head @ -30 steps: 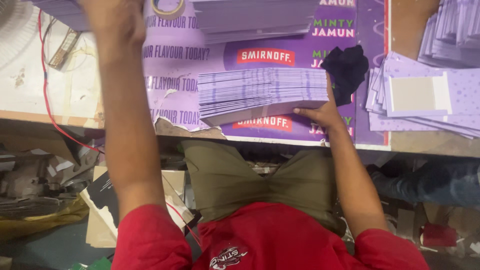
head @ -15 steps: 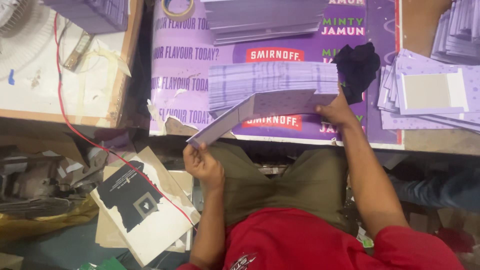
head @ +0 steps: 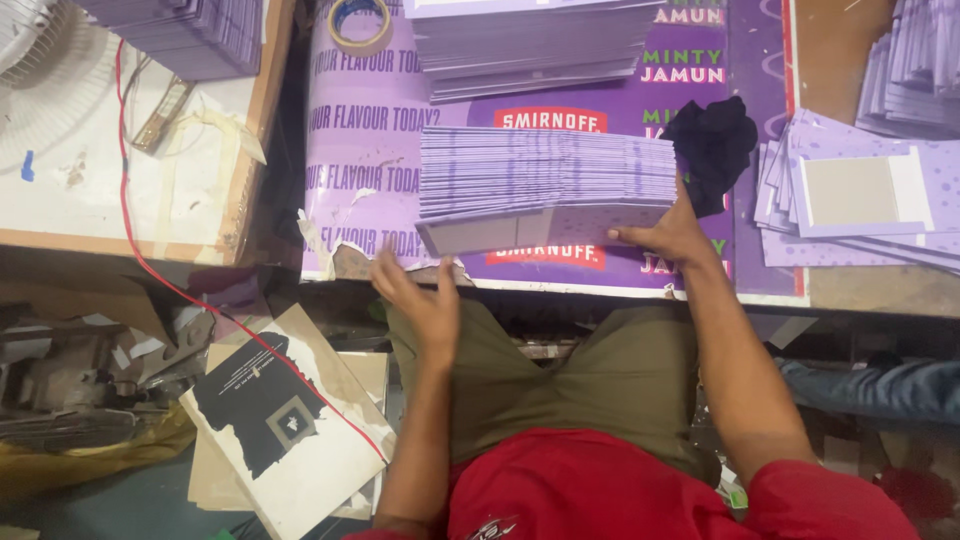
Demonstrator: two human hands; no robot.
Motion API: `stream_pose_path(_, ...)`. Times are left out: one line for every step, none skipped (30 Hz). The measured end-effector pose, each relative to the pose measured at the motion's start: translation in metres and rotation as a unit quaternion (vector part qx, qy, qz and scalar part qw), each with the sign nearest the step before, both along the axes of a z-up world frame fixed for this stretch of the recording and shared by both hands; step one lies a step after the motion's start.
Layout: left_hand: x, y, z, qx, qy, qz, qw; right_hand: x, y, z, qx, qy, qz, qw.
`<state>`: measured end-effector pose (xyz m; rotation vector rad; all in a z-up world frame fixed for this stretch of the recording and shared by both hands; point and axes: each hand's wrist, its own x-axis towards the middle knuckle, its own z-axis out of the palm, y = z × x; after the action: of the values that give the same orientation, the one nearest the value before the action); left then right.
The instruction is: The person sits on the floor and repeatedly folds purple printed paper sheets in half by hand, then places each folded sheet into a growing stack on the table. The person occasionally wipes the table surface with a dark cloth between folds.
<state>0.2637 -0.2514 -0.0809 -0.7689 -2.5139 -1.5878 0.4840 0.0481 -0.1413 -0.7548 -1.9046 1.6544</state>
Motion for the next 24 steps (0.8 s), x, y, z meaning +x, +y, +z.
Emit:
stream_pose_path(-0.014,0.003,0.018,0.007,0.013,-0.043,0.999,-0.001,0.001,0.002,-0.01,-0.013,-0.01,1.0)
stream_pose_path(-0.027,0.006,0.036,0.014,0.026,-0.086,0.996,-0.002,0.002,0.003,-0.014,-0.008,-0.008,1.0)
stream_pose_path(-0.039,0.009,0.052,-0.113,0.056,-0.103,0.987,-0.002,0.002,0.004,-0.018,-0.003,-0.004,1.0)
stream_pose_path(-0.05,0.012,0.066,-0.239,0.086,-0.118,0.96,-0.002,0.001,0.004,-0.022,0.001,-0.001,1.0)
stream_pose_path(-0.055,0.013,0.078,-0.36,0.111,-0.129,0.917,-0.001,0.001,0.004,-0.012,0.008,0.004,1.0)
stream_pose_path(-0.056,0.014,0.086,-0.42,0.049,-0.09,0.902,-0.001,0.0,0.004,-0.003,0.015,0.009,1.0)
stream_pose_path(-0.06,0.014,0.094,-0.477,-0.011,-0.052,0.877,-0.001,0.0,0.003,0.007,0.024,0.012,1.0)
stream_pose_path(-0.064,0.016,0.099,-0.529,-0.072,-0.013,0.846,-0.002,0.0,0.002,0.0,0.021,0.006,1.0)
stream_pose_path(-0.069,0.021,0.101,-0.427,-0.025,-0.07,0.901,-0.003,0.001,0.001,-0.006,0.021,-0.001,1.0)
stream_pose_path(-0.074,0.027,0.101,-0.318,0.023,-0.124,0.94,-0.002,0.004,0.0,-0.012,0.02,-0.009,1.0)
stream_pose_path(-0.077,0.029,0.097,-0.206,0.069,-0.175,0.96,-0.001,0.004,-0.002,-0.017,0.028,-0.002,0.999)
stream_pose_path(-0.082,0.034,0.09,-0.157,0.042,-0.245,0.956,0.001,0.004,-0.004,-0.022,0.035,0.006,0.999)
stream_pose_path(-0.089,0.039,0.08,-0.107,0.013,-0.314,0.943,0.003,0.003,-0.007,-0.027,0.043,0.012,0.999)
stream_pose_path(-0.095,0.044,0.069,-0.057,-0.016,-0.38,0.923,0.004,0.001,-0.01,-0.041,0.04,0.017,0.998)
stream_pose_path(-0.1,0.052,0.057,-0.05,-0.054,-0.388,0.919,0.004,0.003,-0.01,-0.049,0.039,0.017,0.998)
stream_pose_path(-0.103,0.06,0.045,-0.044,-0.092,-0.396,0.913,0.003,0.005,-0.009,-0.056,0.039,0.017,0.998)
stream_pose_path(-0.105,0.068,0.034,-0.037,-0.129,-0.405,0.904,0.003,0.006,-0.008,-0.062,0.055,0.012,0.996)
stream_pose_path(-0.107,0.073,0.025,-0.013,-0.203,-0.399,0.894,0.003,0.006,-0.006,-0.068,0.072,0.008,0.995)
stream_pose_path(-0.101,0.069,0.013,0.011,-0.283,-0.383,0.879,0.007,0.002,-0.003,-0.077,0.081,0.009,0.994)
stream_pose_path(-0.097,0.064,0.003,0.035,-0.362,-0.364,0.858,0.011,-0.002,0.001,-0.037,0.076,0.012,0.996)
stream_pose_path(-0.1,0.063,0.0,0.033,-0.272,-0.383,0.882,0.01,0.0,0.009,0.009,0.078,0.014,0.997)
stream_pose_path(-0.104,0.063,-0.001,0.031,-0.18,-0.398,0.899,0.008,0.004,0.019,0.055,0.079,0.015,0.995)
stream_pose_path(-0.111,0.064,0.001,0.027,-0.089,-0.409,0.908,0.005,0.006,0.029,0.084,0.062,0.012,0.994)
stream_pose_path(-0.12,0.067,0.003,0.021,-0.107,-0.422,0.9,0.003,0.011,0.04,0.113,0.044,0.009,0.993)
